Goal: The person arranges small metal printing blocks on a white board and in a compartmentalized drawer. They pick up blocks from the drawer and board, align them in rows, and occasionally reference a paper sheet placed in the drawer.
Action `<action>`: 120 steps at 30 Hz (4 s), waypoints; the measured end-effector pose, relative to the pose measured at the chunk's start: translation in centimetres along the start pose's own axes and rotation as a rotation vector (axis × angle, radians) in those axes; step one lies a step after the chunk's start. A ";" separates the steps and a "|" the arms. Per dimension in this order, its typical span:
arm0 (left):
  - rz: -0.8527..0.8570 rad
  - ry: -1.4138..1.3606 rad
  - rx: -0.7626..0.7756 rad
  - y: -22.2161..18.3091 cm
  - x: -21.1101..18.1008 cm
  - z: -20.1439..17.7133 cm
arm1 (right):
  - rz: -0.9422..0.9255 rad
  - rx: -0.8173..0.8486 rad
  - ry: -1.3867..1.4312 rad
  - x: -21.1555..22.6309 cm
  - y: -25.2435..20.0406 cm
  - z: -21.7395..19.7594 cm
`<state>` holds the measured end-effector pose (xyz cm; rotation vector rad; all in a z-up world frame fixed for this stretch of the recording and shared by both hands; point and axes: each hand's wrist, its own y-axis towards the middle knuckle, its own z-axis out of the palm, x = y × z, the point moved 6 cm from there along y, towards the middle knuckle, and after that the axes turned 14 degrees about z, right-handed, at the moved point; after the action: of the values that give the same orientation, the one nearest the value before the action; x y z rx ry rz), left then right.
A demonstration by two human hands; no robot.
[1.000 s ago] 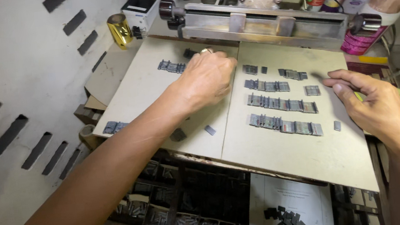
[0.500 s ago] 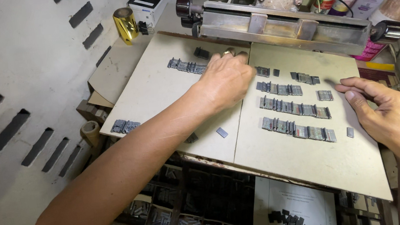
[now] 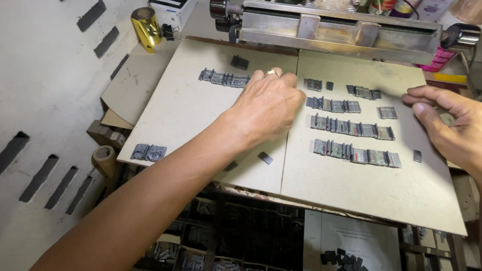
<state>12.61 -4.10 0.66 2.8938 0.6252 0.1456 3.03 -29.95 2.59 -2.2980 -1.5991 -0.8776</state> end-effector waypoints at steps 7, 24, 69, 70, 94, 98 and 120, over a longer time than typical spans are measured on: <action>0.000 -0.059 -0.028 0.2 -0.9 1.0 | -0.301 0.108 -0.057 4.2 -1.8 0.9; -0.382 -0.697 0.138 -0.4 -1.6 -0.5 | -0.412 0.095 -0.182 7.0 -2.1 2.5; -0.143 -0.498 -0.237 -1.1 -3.7 -1.5 | -0.050 0.221 -0.154 4.3 -3.7 -0.6; -0.153 -0.539 -0.200 -1.0 -4.0 -1.4 | -0.027 0.261 -0.140 4.5 -3.8 -0.3; -0.180 -0.441 -0.257 -1.5 -3.9 -0.4 | -0.138 0.152 -0.130 5.2 -5.8 -1.4; -0.144 -0.370 -0.253 -1.6 -3.9 0.4 | -0.316 0.017 -0.133 4.1 -7.7 -2.3; 0.024 -0.290 -0.246 -3.9 -5.7 -1.9 | -0.347 -0.262 0.080 -0.4 -16.1 -1.4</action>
<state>5.64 -2.72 1.50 2.6155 0.4831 -0.1792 -12.15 -24.64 0.85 -2.1407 -1.9862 -1.3106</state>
